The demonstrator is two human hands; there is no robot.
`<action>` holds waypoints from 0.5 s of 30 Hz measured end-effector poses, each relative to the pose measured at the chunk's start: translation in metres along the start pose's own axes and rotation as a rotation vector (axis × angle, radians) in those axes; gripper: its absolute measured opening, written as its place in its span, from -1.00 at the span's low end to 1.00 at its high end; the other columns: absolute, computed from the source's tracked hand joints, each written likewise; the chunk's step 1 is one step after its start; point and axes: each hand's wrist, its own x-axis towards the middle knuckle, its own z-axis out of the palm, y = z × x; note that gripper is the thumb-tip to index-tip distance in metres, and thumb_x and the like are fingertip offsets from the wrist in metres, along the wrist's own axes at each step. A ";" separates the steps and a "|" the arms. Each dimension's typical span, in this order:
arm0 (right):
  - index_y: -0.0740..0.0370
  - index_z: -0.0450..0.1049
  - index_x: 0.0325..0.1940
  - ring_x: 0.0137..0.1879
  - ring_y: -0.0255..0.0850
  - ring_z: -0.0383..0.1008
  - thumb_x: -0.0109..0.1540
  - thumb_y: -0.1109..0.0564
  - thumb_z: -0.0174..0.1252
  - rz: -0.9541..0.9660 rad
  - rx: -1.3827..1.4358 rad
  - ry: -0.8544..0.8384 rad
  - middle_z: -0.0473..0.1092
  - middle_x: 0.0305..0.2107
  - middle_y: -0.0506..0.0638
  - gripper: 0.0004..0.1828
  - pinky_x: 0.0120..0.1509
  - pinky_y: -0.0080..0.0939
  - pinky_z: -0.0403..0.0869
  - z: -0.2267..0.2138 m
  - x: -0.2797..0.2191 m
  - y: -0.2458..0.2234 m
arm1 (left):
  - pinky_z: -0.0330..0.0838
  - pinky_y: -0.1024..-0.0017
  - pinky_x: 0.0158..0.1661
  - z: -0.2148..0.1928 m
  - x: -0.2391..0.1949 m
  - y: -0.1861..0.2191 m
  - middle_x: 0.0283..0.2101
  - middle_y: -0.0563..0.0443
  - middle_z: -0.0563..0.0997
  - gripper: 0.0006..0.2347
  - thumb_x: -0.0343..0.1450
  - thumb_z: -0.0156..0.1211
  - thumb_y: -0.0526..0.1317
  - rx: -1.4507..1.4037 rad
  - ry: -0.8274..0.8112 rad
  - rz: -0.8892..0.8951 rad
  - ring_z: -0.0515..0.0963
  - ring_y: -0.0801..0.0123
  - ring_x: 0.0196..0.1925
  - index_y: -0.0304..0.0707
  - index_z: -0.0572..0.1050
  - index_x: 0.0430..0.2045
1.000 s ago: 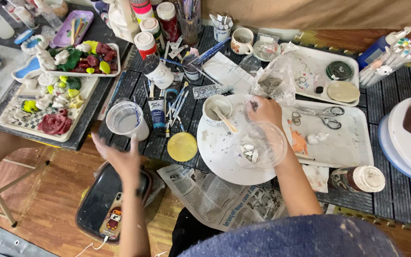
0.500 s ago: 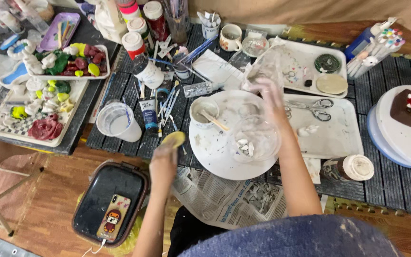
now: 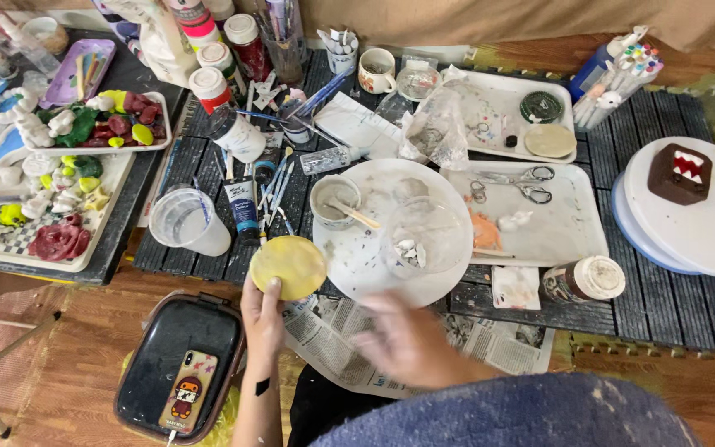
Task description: The person kneads and shapes a piece of clay on a white plate, then places it into a clear plastic container. They repeat this process with additional pieces of clay, organizing them in the container.
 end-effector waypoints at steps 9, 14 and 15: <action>0.21 0.13 0.36 -0.22 -0.18 0.57 0.37 0.07 0.06 0.382 0.385 -0.148 0.46 -0.15 0.17 -0.50 -0.15 -0.22 0.57 0.089 0.084 0.042 | 0.59 0.33 -0.03 -0.013 -0.005 -0.002 0.12 -0.03 0.51 -0.62 0.54 -0.01 -0.28 -0.076 0.070 -0.070 0.55 0.33 0.10 -0.38 0.24 0.27; 0.30 0.35 0.12 -0.23 -0.24 0.54 0.37 0.11 0.15 0.142 0.238 0.085 0.50 -0.28 0.07 -0.69 -0.20 -0.29 0.49 0.075 0.068 0.024 | 0.47 0.44 0.10 -0.018 -0.007 0.016 0.08 -0.06 0.58 -0.69 0.52 0.11 -0.37 0.252 -0.025 0.181 0.57 0.38 0.11 -0.40 0.35 0.17; 0.29 0.36 0.12 -0.29 -0.23 0.54 0.35 0.11 0.17 0.177 0.194 0.090 0.50 -0.31 0.07 -0.69 -0.23 -0.29 0.49 0.071 0.065 0.021 | 0.49 0.47 0.09 -0.015 -0.005 0.022 0.06 -0.03 0.58 -0.67 0.48 0.13 -0.38 0.206 -0.025 0.205 0.58 0.42 0.10 -0.38 0.34 0.15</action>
